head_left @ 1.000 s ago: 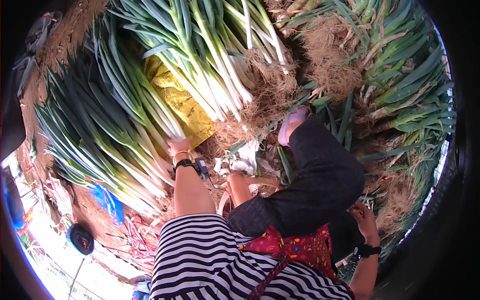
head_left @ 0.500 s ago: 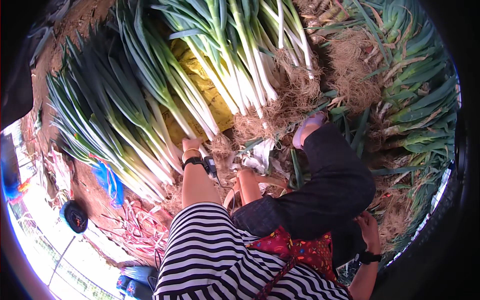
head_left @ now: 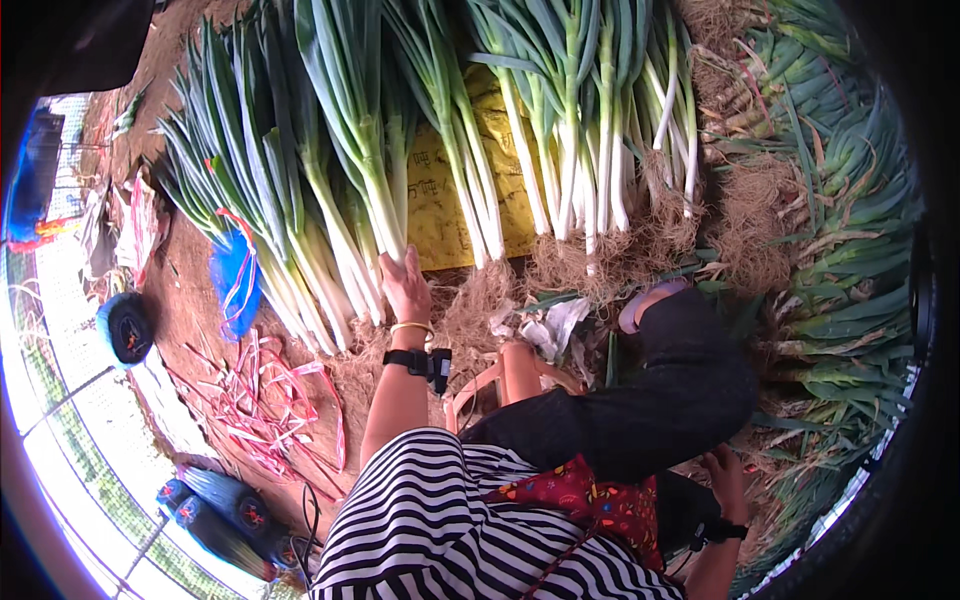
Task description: The person peels the outer layers from leeks by hand, places the cleaned leeks onto a metal rack, and gathers more uncleaned leeks from a large pile on the ground.
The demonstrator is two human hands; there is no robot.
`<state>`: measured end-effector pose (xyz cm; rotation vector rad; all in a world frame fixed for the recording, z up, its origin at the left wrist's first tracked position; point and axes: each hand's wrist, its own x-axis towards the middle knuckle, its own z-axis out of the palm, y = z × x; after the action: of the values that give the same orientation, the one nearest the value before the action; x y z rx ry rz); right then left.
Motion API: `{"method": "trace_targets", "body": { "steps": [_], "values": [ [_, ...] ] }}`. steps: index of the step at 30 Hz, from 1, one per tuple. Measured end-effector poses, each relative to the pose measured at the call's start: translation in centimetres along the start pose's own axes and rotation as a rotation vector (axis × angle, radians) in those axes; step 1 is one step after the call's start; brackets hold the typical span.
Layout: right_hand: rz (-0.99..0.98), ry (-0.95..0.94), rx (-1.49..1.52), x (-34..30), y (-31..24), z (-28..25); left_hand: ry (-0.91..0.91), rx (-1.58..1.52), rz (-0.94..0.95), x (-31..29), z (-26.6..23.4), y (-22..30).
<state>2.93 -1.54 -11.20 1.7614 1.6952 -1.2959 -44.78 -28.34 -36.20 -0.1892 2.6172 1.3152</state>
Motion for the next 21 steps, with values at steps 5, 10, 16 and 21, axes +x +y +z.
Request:
{"method": "trace_targets", "body": {
  "steps": [5,10,16,21],
  "values": [
    [-0.014,-0.017,-0.224,-0.4,-3.9,0.7,0.049,0.230,-0.154,6.5,-1.1,-4.0],
    [-0.137,0.074,-0.281,-1.0,-2.2,1.0,0.054,0.500,-0.104,10.1,-0.1,-10.9],
    [-0.041,0.071,-0.158,-2.6,-0.4,1.1,-0.050,0.498,-0.318,8.4,-2.2,-5.1],
    [-0.025,0.072,-0.173,-2.8,0.4,0.4,0.072,0.661,-0.177,7.1,-2.8,-4.1]
  ]
}}
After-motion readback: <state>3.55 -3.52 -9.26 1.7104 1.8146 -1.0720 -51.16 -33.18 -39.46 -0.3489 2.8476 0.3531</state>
